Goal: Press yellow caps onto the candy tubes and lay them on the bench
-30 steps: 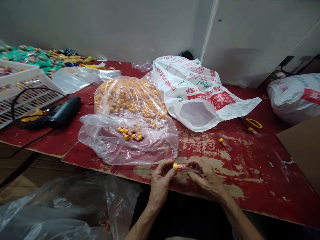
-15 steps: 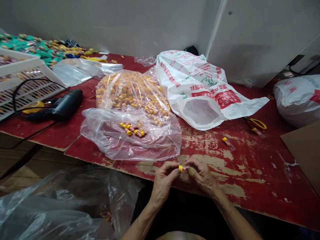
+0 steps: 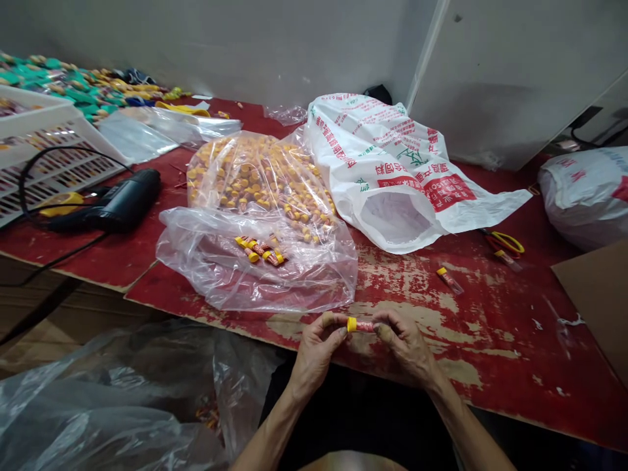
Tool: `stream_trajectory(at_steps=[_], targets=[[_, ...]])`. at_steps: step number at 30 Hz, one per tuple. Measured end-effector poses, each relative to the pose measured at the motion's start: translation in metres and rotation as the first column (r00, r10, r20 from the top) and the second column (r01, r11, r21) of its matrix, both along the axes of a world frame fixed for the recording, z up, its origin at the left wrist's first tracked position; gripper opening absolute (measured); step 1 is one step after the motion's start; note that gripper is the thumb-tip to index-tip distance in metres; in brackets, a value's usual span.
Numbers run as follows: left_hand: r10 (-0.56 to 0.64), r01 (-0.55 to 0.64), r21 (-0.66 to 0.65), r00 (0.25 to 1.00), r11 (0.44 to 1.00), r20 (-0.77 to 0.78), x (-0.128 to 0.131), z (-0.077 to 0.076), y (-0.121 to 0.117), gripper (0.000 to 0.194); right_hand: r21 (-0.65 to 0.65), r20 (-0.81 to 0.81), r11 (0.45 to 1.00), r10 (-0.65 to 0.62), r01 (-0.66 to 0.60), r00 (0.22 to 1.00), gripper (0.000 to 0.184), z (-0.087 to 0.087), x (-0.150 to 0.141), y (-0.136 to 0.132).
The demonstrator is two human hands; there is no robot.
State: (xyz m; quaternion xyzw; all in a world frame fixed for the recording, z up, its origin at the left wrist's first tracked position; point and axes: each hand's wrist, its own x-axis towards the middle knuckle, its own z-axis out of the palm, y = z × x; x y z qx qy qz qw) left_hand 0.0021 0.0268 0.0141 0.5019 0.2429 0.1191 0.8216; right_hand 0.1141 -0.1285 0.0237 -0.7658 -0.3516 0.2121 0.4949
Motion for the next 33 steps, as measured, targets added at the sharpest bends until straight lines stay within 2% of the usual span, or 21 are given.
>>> stream_trajectory(at_steps=[2, 4, 9, 13, 16, 19, 21, 25, 30, 33], targets=[[-0.073, 0.073, 0.034, 0.997, 0.997, -0.003, -0.002, 0.003, 0.004, 0.03, -0.008, 0.015, 1.0, 0.002, -0.002, 1.0, 0.022, 0.002, 0.001, 0.0], [-0.096, 0.097, 0.06, 0.995, 0.993, -0.013, -0.002, 0.005, 0.006, 0.032, -0.005, 0.034, 1.0, 0.02, -0.02, 0.999, 0.019, 0.003, 0.001, 0.0], [-0.049, 0.052, 0.068, 0.998, 0.996, -0.034, 0.001, 0.006, 0.003, 0.025, 0.068, 0.123, 0.996, 0.04, -0.048, 0.992, 0.013, -0.001, -0.002, 0.0], [0.021, -0.014, 0.214, 0.999, 0.977, -0.032, 0.001, 0.01, 0.004, 0.016, 0.14, 0.21, 0.985, 0.071, -0.102, 0.975, 0.022, -0.003, -0.003, -0.003], [0.038, -0.034, 0.297, 0.999, 0.954, -0.009, 0.001, 0.014, 0.006, 0.018, 0.145, 0.224, 0.985, 0.061, -0.095, 0.973, 0.022, -0.002, -0.001, -0.004], [-0.037, 0.036, 0.243, 0.999, 0.969, -0.001, 0.001, 0.014, 0.006, 0.026, 0.145, 0.208, 0.989, -0.002, -0.029, 0.978, 0.019, 0.0, 0.0, -0.003], [-0.069, 0.068, 0.198, 0.998, 0.978, 0.002, 0.0, 0.011, 0.005, 0.025, 0.166, 0.218, 0.986, -0.003, -0.034, 0.976, 0.019, 0.0, 0.0, -0.003], [-0.046, 0.044, 0.2, 0.999, 0.979, 0.007, 0.0, 0.005, 0.004, 0.02, 0.183, 0.256, 0.979, 0.043, -0.092, 0.966, 0.026, -0.003, 0.0, -0.002], [-0.077, 0.075, 0.202, 0.997, 0.976, 0.001, -0.001, 0.003, 0.003, 0.021, 0.157, 0.273, 0.985, 0.025, -0.07, 0.962, 0.028, -0.008, -0.001, -0.004], [-0.011, 0.009, 0.207, 1.0, 0.978, 0.011, -0.001, -0.001, 0.004, 0.019, 0.116, 0.285, 0.989, 0.056, -0.093, 0.957, 0.028, -0.011, -0.002, -0.005]])
